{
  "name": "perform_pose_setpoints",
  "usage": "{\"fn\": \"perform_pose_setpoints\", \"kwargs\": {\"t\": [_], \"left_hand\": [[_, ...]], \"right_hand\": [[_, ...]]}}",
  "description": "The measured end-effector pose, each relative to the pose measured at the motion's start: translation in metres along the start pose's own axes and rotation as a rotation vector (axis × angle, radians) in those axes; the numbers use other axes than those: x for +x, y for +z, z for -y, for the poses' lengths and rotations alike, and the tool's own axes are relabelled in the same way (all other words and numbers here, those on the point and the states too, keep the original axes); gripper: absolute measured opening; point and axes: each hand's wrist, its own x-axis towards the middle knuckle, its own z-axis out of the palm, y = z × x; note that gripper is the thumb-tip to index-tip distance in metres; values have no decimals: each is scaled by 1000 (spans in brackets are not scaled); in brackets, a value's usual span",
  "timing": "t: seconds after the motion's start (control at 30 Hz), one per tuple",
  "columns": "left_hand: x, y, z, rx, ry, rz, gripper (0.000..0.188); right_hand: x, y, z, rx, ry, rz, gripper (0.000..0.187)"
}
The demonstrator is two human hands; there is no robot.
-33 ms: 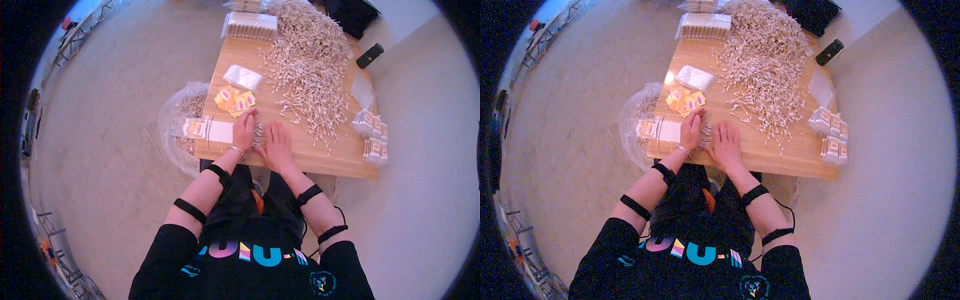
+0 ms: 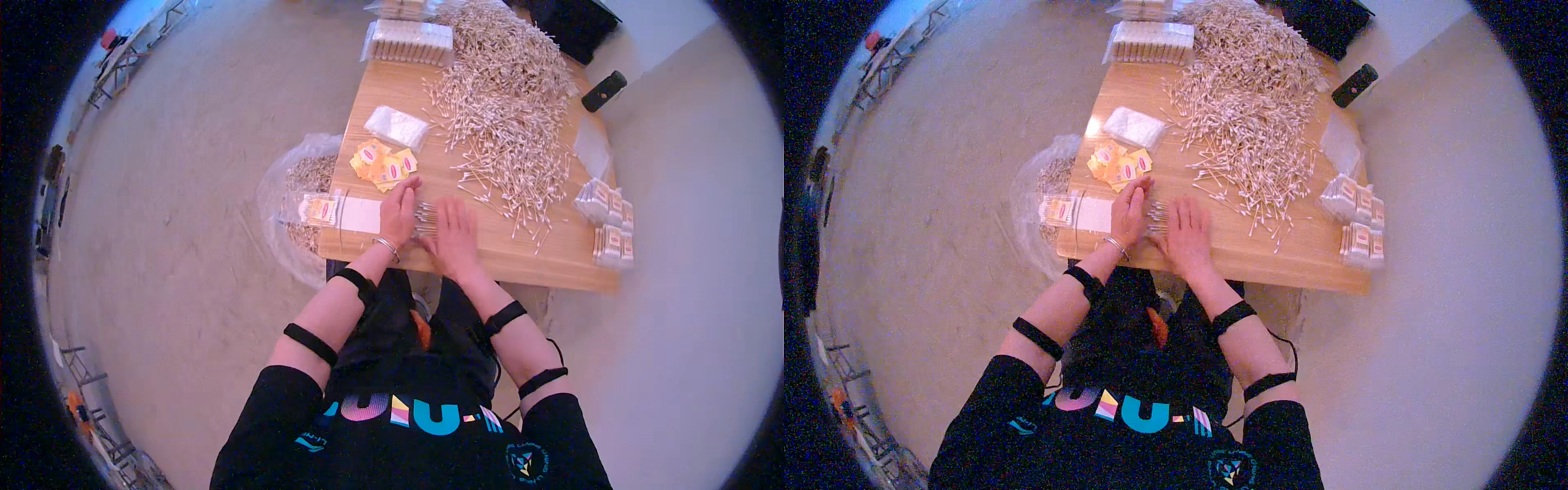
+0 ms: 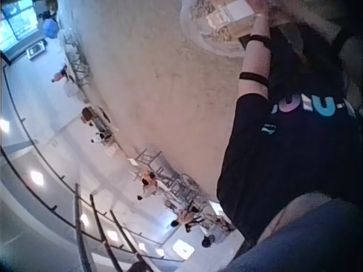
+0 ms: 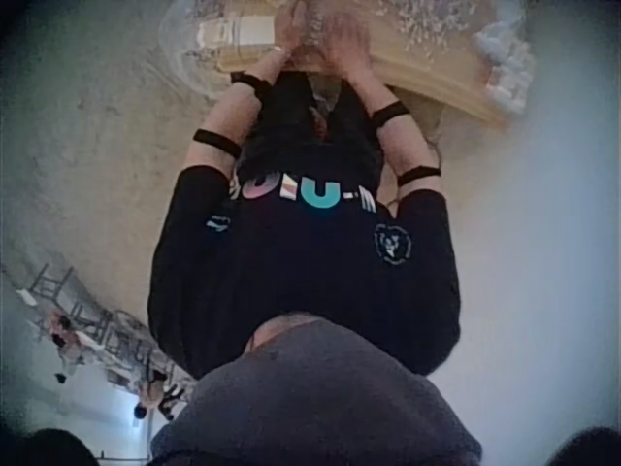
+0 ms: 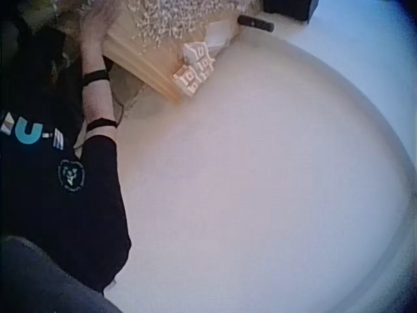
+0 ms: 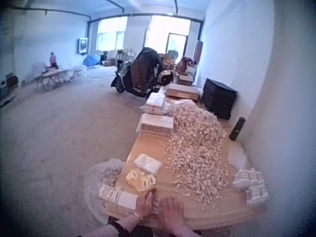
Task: The recorder is counting out and packing small stick-like hygiene or medical product components into plastic bags.
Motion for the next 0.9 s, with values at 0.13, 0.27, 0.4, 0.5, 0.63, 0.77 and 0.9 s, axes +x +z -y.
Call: {"fn": "perform_pose_setpoints", "kwargs": {"t": [0.13, 0.27, 0.4, 0.5, 0.63, 0.77, 0.9], "left_hand": [[1, 0, 2, -108, -65, -37, 33], [-9, -1, 5, -197, -125, -77, 37], [-21, 11, 1, -155, -157, -28, 42], [-23, 12, -1, -71, -102, 1, 43], [-20, 6, 0, -61, -105, -17, 45], [-14, 8, -2, -148, -114, -81, 48], [-16, 3, -2, -70, -112, -6, 47]], "right_hand": [[4, 9, -14, 287, 90, -193, 64], [4, 15, -18, 688, 262, -360, 54], [11, 22, -12, 837, 323, -430, 48], [20, 30, -4, 968, 356, -425, 47], [27, 34, 6, 1005, 333, -457, 44], [29, 35, 5, 1001, 310, -537, 43], [33, 28, 8, 1074, 347, -357, 41]]}}
